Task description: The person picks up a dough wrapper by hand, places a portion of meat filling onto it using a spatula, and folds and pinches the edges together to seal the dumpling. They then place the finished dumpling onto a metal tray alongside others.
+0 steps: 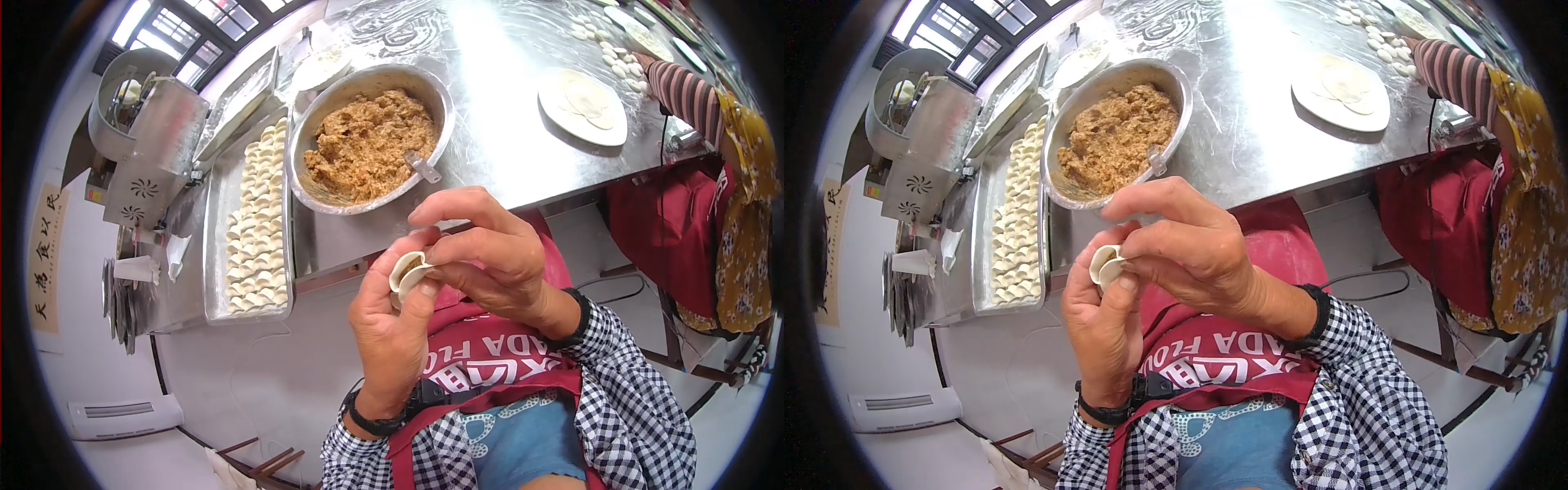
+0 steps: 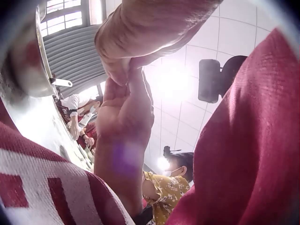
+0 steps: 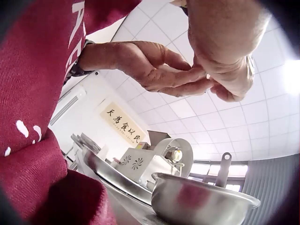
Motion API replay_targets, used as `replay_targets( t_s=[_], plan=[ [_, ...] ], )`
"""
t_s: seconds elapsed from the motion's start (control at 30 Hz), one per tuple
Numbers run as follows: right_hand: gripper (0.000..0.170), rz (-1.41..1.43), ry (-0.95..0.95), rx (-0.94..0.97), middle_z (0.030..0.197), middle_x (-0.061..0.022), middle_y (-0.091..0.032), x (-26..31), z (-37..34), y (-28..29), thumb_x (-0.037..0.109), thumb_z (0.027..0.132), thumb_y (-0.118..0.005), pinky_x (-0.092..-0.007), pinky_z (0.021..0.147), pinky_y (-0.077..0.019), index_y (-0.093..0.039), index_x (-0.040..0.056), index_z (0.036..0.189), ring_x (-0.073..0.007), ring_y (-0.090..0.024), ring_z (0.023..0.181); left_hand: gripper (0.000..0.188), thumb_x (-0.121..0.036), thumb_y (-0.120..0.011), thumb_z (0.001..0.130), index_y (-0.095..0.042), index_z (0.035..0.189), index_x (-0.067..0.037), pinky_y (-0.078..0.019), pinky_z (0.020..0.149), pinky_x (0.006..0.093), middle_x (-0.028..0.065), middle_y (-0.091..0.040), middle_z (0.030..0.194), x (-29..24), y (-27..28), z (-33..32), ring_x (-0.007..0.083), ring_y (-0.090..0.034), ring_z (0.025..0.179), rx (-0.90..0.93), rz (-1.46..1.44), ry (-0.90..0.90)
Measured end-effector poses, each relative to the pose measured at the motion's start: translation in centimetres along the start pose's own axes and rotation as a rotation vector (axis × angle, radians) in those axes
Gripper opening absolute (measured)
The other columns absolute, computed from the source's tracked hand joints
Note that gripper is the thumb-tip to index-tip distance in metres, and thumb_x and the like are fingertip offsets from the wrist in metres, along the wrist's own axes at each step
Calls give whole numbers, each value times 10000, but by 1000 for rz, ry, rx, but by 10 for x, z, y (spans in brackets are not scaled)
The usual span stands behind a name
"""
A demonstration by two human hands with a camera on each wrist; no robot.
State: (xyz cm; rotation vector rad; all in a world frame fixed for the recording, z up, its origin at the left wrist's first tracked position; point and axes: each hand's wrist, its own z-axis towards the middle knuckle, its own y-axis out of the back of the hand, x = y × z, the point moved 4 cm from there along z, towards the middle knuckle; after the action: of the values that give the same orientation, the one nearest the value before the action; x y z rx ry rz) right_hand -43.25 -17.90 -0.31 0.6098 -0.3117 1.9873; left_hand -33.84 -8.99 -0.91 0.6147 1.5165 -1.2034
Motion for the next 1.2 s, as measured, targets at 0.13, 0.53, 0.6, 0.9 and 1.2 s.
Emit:
replay_targets(
  t_s=[0.13, 0.53, 0.6, 0.9, 1.2],
  plan=[
    [169, -5, 23, 49, 1028, -145, -567, 2, -2, 1, 48, 680, -712, -276, 671, -505, -598, 1, 795, -218, -579, 881, 399, -38, -590, 820, -447, 1183, 45, -427, 938, 322, 145, -509, 1178, 0, 3, -1, 222, -506, 1100, 13, 6, 49],
    [141, 335, -186, 109, 1018, -127, -565, -10, -8, 0, 26, 693, -710, -277, 740, -486, -629, 18, 808, -191, -566, 911, 478, -52, -603, 802, -400, 1223, 46, -420, 949, 339, 153, -491, 1185, 0, -3, 1, 220, -508, 1093, 74, -86, 144],
    [149, 230, -104, 58, 1016, -125, -565, -9, -8, 0, 25, 687, -715, -263, 725, -490, -633, 24, 811, -185, -565, 908, 482, -66, -605, 807, -397, 1226, 49, -418, 950, 334, 156, -481, 1203, 0, -2, 2, 221, -507, 1094, 58, -93, 142],
    [169, 180, -98, 70, 1021, -118, -563, -9, -5, -1, 22, 656, -732, -262, 699, -509, -639, 39, 796, -195, -564, 925, 460, -78, -590, 824, -414, 1222, 71, -415, 943, 318, 158, -506, 1178, 0, 2, 1, 216, -512, 1088, 70, 130, 53],
    [188, 327, -348, 116, 1075, -151, -540, -5, 2, 3, 77, 680, -736, -311, 801, -446, -646, 30, 837, -224, -535, 985, 500, -74, -559, 814, -375, 1247, 96, -412, 939, 315, 163, -494, 1188, -2, 0, 3, 208, -509, 1091, 154, 77, 130]
  ],
)
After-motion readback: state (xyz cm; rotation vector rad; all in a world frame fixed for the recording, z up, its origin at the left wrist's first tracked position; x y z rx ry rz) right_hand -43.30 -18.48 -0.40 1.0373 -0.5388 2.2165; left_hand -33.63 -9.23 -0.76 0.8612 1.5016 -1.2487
